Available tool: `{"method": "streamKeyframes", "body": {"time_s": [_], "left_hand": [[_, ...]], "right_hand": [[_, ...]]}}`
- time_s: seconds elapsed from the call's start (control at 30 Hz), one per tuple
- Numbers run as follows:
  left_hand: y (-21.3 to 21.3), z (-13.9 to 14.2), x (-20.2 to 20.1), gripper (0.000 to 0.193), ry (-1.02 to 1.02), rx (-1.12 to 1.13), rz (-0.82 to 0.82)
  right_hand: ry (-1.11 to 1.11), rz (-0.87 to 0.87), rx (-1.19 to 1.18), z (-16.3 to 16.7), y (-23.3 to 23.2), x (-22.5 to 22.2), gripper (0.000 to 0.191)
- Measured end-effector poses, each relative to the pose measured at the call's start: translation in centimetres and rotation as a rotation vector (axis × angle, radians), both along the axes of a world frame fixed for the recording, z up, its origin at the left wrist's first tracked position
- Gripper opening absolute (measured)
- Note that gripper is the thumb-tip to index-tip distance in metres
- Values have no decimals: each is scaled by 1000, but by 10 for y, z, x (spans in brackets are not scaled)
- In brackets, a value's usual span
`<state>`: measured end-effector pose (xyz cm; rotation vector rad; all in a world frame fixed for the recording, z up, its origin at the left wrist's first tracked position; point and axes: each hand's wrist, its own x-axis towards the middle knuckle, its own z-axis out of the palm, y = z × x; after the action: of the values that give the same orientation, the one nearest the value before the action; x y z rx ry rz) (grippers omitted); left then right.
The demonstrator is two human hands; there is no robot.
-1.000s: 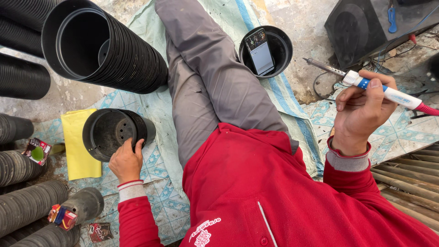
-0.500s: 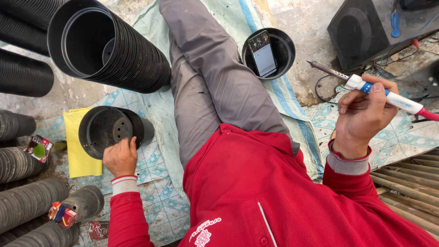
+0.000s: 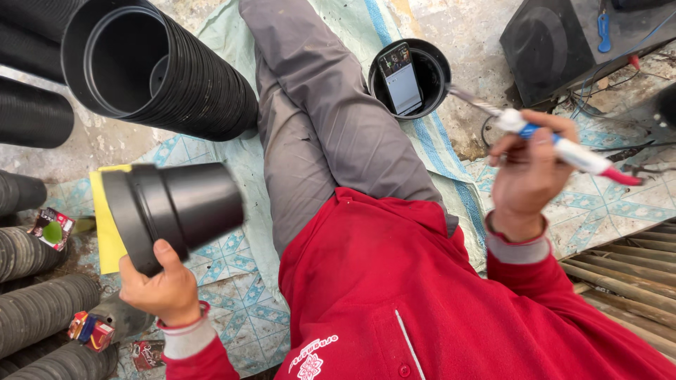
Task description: The person uses a soldering iron to melt holes into the sides of black plastic pots. They hold each pot with one hand and apply the hot tip with the other, rotating the pot to create multiple holes before setting it aside.
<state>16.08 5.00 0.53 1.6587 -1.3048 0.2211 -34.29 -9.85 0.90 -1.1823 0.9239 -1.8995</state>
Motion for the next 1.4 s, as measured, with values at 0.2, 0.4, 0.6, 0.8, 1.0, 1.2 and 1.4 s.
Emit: {"method": "streamKeyframes", "body": {"time_s": [0.2, 0.4, 0.6, 0.8, 1.0, 1.2, 1.4], "left_hand": [[-24, 16, -102, 33, 515, 249, -206], [-60, 50, -138, 65, 188, 204, -536], [-104, 80, -141, 60, -365, 228, -629], [-112, 65, -153, 65, -219, 184, -572], [-119, 37, -139, 34, -148, 107, -487], [-143, 18, -152, 30, -53, 100, -402], [-153, 17, -166, 19, -151, 79, -346]], "right_hand": [[172, 146, -353, -4, 7, 126, 38], [191, 89, -385, -10, -10, 141, 35], [236, 186, -263, -5, 5, 108, 31], [318, 279, 23, 0, 33, 68, 26], [268, 259, -5, 6, 46, 58, 26], [404, 292, 8, 18, 43, 61, 23], [468, 321, -4, 27, 39, 66, 22]]}}
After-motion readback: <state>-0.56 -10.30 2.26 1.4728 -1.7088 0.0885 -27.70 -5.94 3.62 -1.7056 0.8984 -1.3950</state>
